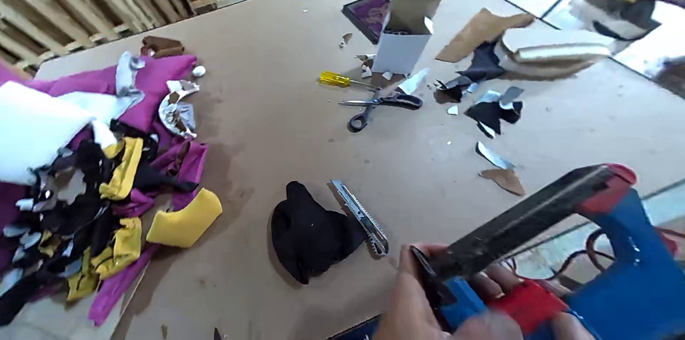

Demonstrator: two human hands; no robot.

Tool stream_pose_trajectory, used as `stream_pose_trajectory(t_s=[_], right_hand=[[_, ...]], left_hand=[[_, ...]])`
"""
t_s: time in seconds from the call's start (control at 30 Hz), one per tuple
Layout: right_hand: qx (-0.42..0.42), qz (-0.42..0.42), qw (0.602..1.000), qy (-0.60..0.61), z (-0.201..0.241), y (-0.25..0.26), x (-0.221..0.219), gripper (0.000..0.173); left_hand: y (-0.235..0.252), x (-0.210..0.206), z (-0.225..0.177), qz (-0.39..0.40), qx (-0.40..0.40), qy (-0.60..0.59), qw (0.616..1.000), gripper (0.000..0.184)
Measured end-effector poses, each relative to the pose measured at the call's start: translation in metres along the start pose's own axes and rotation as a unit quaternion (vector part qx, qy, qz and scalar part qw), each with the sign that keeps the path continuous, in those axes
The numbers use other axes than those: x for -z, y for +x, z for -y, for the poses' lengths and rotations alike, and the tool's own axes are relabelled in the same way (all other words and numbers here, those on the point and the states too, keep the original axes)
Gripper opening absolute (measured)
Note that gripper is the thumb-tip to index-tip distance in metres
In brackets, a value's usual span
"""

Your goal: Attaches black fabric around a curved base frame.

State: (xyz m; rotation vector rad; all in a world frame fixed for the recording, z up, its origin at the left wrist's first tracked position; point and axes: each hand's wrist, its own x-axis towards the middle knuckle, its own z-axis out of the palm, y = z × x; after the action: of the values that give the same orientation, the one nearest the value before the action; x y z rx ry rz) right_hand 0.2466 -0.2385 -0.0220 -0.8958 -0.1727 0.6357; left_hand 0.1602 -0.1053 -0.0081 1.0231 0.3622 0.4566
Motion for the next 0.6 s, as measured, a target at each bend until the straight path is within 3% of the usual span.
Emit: stream_pose_trajectory(t_s=[0.03, 0.07, 0.1, 0.17, 0.2, 0.23, 0.3, 0.4, 0.47, 0.5, 0.6], right_hand=[[-0.003, -0.015, 1.000, 0.010, 0.000, -0.007, -0.001, 0.024], [-0.005, -0.034, 0.999, 0.012, -0.001, -0.016, -0.001, 0.021], [-0.004, -0.033, 0.999, 0.007, -0.004, -0.027, 0.005, 0.022], [0.003, -0.014, 1.000, -0.013, -0.021, -0.050, 0.017, 0.029], [0.002, -0.009, 1.000, -0.027, -0.029, -0.061, 0.019, 0.031], [0.004, -0.008, 0.999, -0.046, -0.037, -0.067, 0.017, 0.031], [0.021, -0.019, 0.996, -0.088, -0.051, -0.076, 0.008, 0.030], [0.048, -0.032, 0.985, -0.160, -0.063, -0.084, -0.003, 0.032], [0.062, -0.023, 0.973, -0.219, -0.068, -0.075, -0.011, 0.031], [0.067, -0.016, 0.967, -0.247, -0.071, -0.071, -0.015, 0.030], [0.064, -0.005, 0.960, -0.274, -0.080, -0.057, -0.033, 0.029]], left_hand=[[0.003, 0.032, -0.012, 0.101, -0.029, 0.114, 0.988, 0.048], [0.015, 0.076, -0.027, 0.177, -0.093, 0.277, 0.940, 0.046], [0.034, 0.123, -0.039, 0.221, -0.157, 0.447, 0.852, 0.047], [0.081, 0.200, -0.043, 0.305, -0.221, 0.646, 0.664, 0.056], [0.093, 0.227, -0.033, 0.349, -0.224, 0.684, 0.600, 0.062], [0.099, 0.249, -0.019, 0.381, -0.223, 0.702, 0.559, 0.066], [0.088, 0.266, 0.000, 0.349, -0.224, 0.712, 0.567, 0.068], [0.017, 0.249, 0.013, 0.134, -0.148, 0.760, 0.618, 0.061], [-0.014, 0.240, 0.021, 0.018, -0.165, 0.782, 0.601, 0.057], [-0.020, 0.241, 0.024, 0.004, -0.186, 0.782, 0.594, 0.052], [-0.016, 0.252, 0.026, 0.071, -0.219, 0.763, 0.604, 0.042]])
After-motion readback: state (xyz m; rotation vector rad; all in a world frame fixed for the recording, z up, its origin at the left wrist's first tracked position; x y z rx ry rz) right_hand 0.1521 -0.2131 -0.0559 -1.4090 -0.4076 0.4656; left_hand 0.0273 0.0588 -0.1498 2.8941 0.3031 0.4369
